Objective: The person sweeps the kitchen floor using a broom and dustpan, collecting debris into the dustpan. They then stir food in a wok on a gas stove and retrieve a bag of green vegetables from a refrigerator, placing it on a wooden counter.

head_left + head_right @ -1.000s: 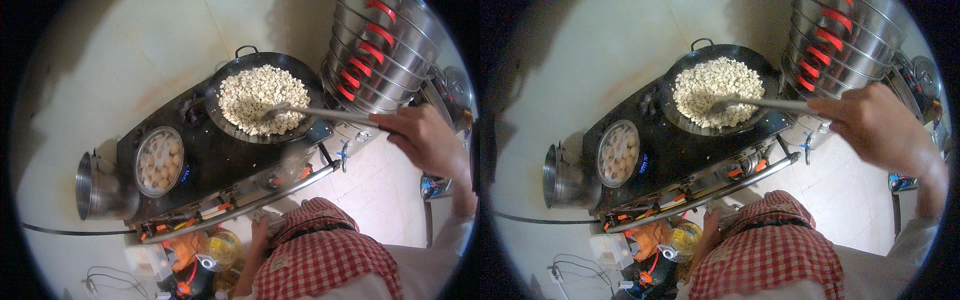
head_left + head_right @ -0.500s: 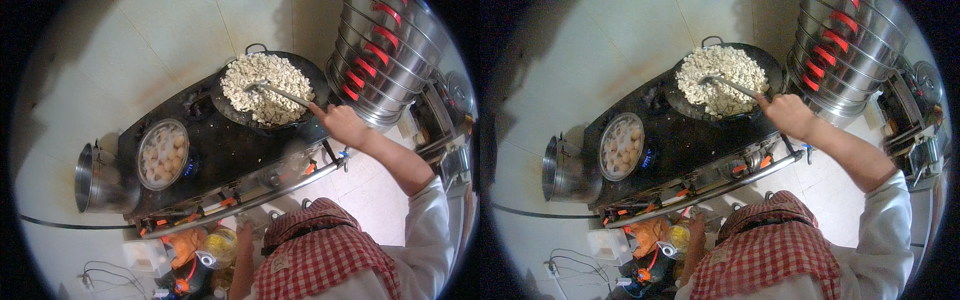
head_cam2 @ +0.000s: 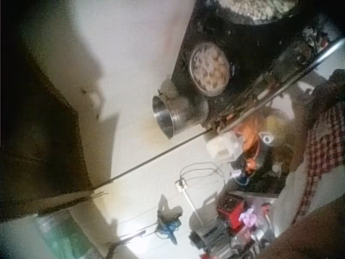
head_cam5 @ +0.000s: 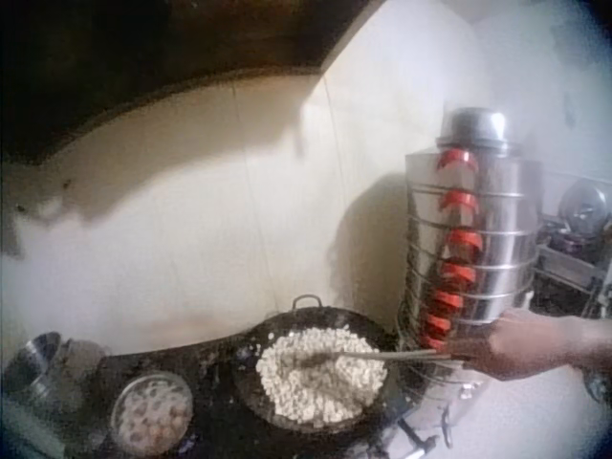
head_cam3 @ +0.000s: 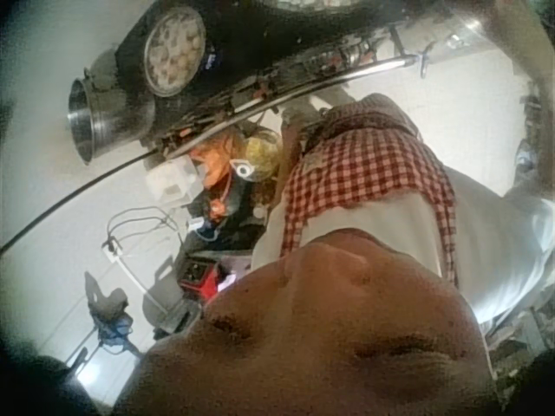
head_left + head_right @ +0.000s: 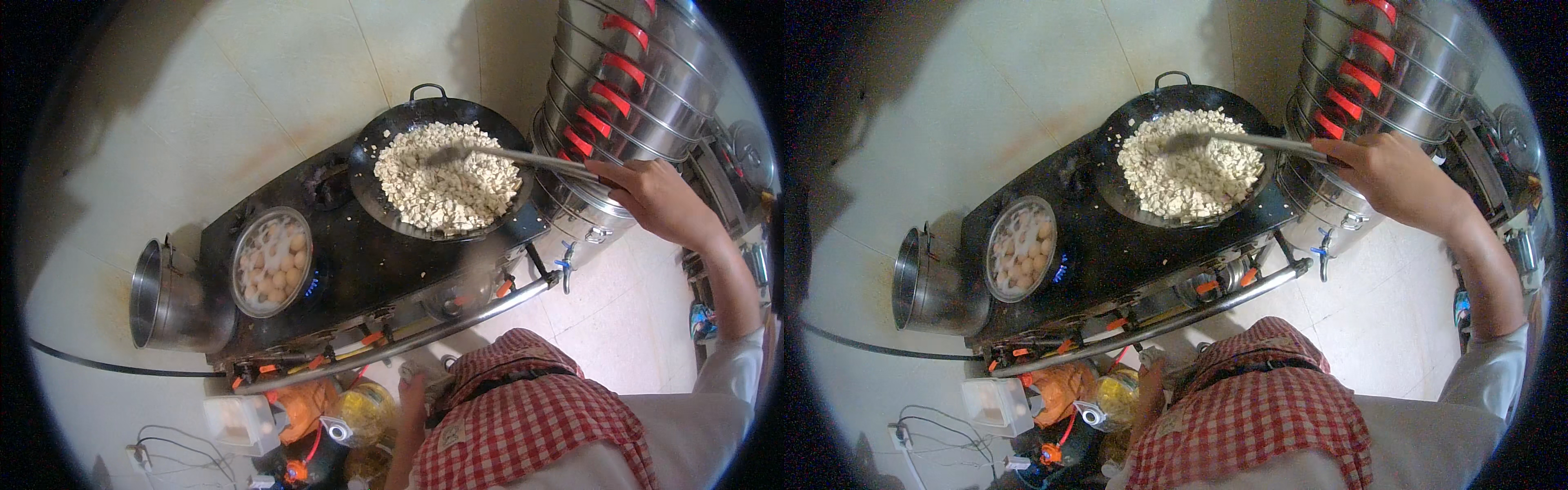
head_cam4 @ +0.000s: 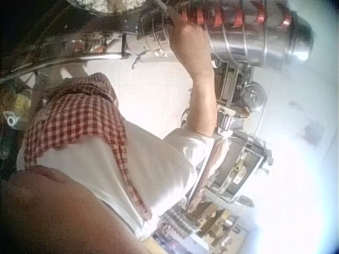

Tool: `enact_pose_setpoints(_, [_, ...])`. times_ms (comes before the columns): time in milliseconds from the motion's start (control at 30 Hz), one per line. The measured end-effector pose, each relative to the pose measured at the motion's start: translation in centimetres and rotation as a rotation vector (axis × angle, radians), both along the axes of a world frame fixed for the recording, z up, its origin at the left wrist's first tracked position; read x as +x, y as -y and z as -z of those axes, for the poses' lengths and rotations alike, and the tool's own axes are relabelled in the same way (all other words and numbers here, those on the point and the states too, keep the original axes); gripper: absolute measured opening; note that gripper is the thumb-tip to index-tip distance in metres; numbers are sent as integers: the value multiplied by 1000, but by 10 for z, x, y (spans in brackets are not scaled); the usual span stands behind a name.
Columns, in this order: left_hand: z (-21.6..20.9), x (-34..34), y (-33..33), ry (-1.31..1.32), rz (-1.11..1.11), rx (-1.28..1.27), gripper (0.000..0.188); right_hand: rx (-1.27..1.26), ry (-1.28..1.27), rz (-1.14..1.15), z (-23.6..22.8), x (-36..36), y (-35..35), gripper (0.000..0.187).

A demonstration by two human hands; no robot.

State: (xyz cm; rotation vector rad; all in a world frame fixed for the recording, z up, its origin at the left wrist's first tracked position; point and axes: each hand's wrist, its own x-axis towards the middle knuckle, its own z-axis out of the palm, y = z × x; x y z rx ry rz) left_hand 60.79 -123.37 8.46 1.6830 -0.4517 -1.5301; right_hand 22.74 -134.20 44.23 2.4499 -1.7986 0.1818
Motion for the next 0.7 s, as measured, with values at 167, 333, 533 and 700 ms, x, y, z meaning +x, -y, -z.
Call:
enact_pose_setpoints(167, [-17,-25,17,-30,57,65,37,86,-247,-35,96,-12,25,54])
enact_pose_setpoints(333, [3,-24,16,-30,183,-78,44,-25,-68,17,137,-15,6,51])
enact_pose_setpoints(533, [-18,-23,97,250,130,-547,28,-258,390,211,126,-15,-77,28])
enact_pose_setpoints(700, [13,-69,196,977,473,-656,27,-160,443,426,153,-6,-152,17])
